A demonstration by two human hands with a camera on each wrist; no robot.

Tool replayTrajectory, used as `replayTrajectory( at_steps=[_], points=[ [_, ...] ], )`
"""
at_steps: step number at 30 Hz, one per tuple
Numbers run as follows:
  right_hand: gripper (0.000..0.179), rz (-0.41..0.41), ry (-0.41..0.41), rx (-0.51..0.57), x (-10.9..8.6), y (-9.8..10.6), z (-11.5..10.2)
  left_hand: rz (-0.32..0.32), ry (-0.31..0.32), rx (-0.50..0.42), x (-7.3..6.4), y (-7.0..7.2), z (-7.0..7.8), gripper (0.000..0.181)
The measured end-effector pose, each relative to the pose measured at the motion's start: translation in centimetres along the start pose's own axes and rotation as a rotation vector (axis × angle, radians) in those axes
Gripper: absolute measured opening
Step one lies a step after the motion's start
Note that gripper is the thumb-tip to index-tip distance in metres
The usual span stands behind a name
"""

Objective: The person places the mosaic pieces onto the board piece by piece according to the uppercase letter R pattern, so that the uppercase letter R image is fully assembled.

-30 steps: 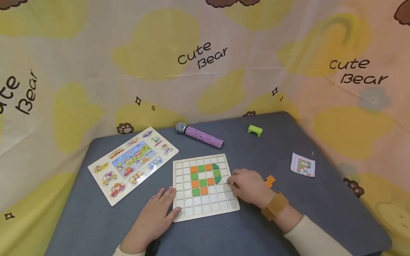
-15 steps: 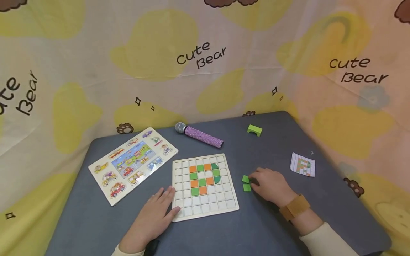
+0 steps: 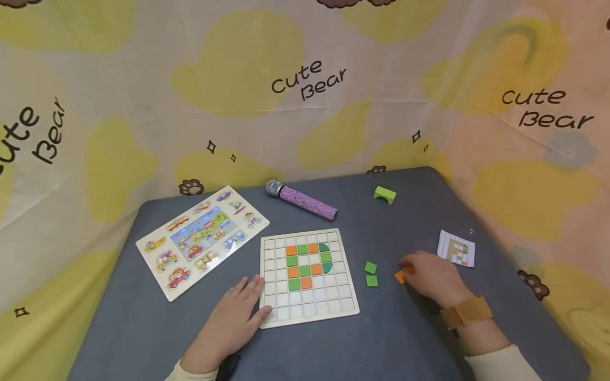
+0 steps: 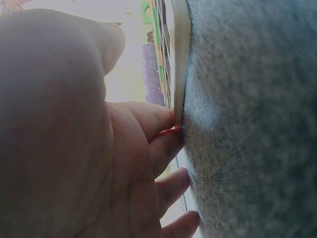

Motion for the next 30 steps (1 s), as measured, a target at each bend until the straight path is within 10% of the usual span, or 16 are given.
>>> replayTrajectory(
  at_steps=[22,30],
  points=[
    [0.016,0.034,0.046,0.042,-1.0,-1.1,-0.7,-0.012,0.015,-0.007,-0.2,-0.3,-0.6,0.075],
    [0.008,0.224,0.077,-0.026,-0.6,0.4,-5.2,0.019,-0.015,-0.012,-0.1,0.2,0.1,0.072]
  ],
)
Point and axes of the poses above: each hand's wrist, its own x-axis towards the middle knuckle, its own y-axis out of the back of the hand, z = x × y, the point moved 8 cm from there along x, towards the middle knuckle, and after that the axes turned 12 degrees about z, right-handed, at the moved point
